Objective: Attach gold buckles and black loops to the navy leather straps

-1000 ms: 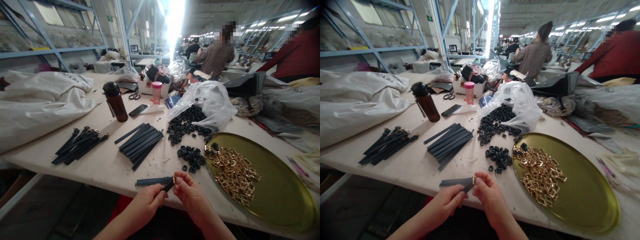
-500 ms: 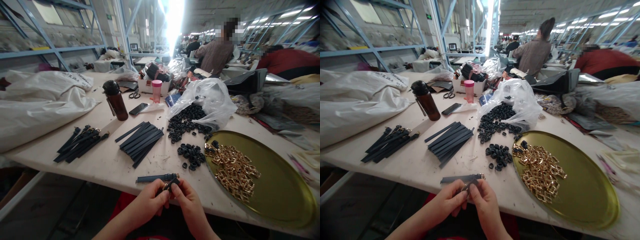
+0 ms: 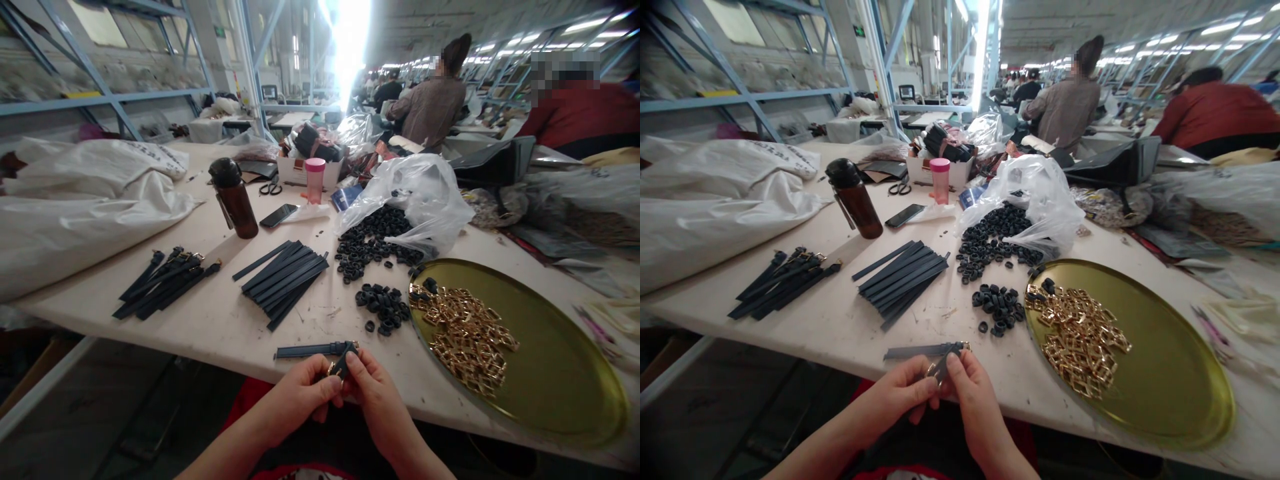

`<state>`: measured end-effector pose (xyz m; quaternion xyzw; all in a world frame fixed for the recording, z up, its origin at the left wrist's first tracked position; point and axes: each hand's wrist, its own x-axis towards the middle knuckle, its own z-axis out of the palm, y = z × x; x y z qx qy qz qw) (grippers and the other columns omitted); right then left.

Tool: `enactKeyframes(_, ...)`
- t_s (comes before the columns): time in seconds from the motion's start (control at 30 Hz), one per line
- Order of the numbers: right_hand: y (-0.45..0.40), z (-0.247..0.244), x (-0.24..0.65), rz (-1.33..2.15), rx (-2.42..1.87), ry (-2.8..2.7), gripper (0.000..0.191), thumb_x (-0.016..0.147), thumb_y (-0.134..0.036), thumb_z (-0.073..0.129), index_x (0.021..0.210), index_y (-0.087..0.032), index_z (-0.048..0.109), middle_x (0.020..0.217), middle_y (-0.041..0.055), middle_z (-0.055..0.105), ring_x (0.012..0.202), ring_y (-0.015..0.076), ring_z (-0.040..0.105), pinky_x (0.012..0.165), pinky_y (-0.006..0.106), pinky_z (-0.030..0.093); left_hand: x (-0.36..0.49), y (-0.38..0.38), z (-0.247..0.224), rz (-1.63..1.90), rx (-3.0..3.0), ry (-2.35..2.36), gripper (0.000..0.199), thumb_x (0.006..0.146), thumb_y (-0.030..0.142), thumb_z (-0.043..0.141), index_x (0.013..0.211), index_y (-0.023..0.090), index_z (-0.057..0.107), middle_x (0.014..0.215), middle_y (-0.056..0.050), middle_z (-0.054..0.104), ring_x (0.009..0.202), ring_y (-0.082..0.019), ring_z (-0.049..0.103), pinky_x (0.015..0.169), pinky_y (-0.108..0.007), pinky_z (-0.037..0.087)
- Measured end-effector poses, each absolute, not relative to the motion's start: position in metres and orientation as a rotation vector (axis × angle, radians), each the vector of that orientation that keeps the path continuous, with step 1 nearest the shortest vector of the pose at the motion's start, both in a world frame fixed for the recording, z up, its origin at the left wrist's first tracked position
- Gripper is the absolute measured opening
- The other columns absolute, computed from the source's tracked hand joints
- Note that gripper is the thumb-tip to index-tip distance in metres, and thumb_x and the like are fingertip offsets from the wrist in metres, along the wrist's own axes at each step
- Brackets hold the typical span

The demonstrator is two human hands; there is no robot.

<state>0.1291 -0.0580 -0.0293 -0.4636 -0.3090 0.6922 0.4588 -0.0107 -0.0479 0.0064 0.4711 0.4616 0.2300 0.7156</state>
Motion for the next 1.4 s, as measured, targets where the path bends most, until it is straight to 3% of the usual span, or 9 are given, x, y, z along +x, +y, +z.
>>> enactKeyframes(0.3,-0.062,-0.021,0.131,1.151,-1.336,-1.184,0.028,0.080,-0.044,0.050,0.071,-0.018,0.054,0.063,-0.0009,0.055,0.061,0.0135,0.051,0.058,0.024,0.040,-0.006,-0.053,-0.005,0.614,1.170,1.126,0.030,0.081,0.044,0.046,0.072,0.015,0.045,0.062,0.002,0.053,0.041,-0.005,0.039,0.041,-0.018,0.026)
enactKeyframes(0.57,-0.064,-0.024,0.129,1.701,-1.130,-0.737,0.025,0.080,-0.044,0.051,0.080,-0.019,0.051,0.065,-0.0025,0.055,0.057,0.0120,0.051,0.057,0.025,0.042,-0.004,-0.061,-0.005,0.605,1.305,1.164,0.034,0.085,0.045,0.039,0.072,0.015,0.049,0.058,0.003,0.050,0.041,-0.006,0.037,0.041,-0.019,0.028)
enactKeyframes(0.83,-0.065,-0.017,0.134,1.555,-1.210,-0.893,0.028,0.064,-0.040,0.067,0.072,-0.018,0.052,0.069,-0.0004,0.058,0.066,0.0148,0.054,0.064,0.027,0.045,-0.002,-0.065,-0.012,0.576,1.395,1.280,0.034,0.087,0.042,0.035,0.069,0.016,0.048,0.057,0.003,0.047,0.047,-0.008,0.039,0.047,-0.021,0.028)
enactKeyframes(0.97,-0.064,-0.024,0.135,1.578,-1.200,-0.989,0.023,0.069,-0.036,0.062,0.075,-0.018,0.050,0.072,0.0008,0.058,0.068,0.0159,0.055,0.065,0.029,0.046,-0.001,-0.065,-0.006,0.561,1.464,1.300,0.031,0.087,0.037,0.034,0.067,0.017,0.045,0.058,0.002,0.047,0.055,-0.011,0.043,0.052,-0.022,0.030)
enactKeyframes(1.2,-0.070,-0.027,0.137,1.011,-1.407,-1.382,0.011,0.070,-0.024,0.058,0.065,-0.019,0.050,0.064,-0.0013,0.052,0.064,0.0145,0.048,0.061,0.025,0.040,0.001,-0.067,-0.005,0.559,1.569,1.358,0.026,0.087,0.032,0.033,0.067,0.018,0.042,0.064,0.001,0.048,0.060,-0.012,0.044,0.056,-0.023,0.031)
enactKeyframes(1.4,-0.064,-0.019,0.144,1.672,-1.238,-1.121,0.017,0.071,-0.030,0.060,0.068,-0.019,0.047,0.061,-0.0050,0.050,0.057,0.0109,0.046,0.056,0.022,0.037,-0.007,-0.061,0.008,0.352,1.685,1.332,0.030,0.081,0.042,0.043,0.064,0.018,0.045,0.060,0.002,0.049,0.057,-0.013,0.043,0.051,-0.022,0.029)
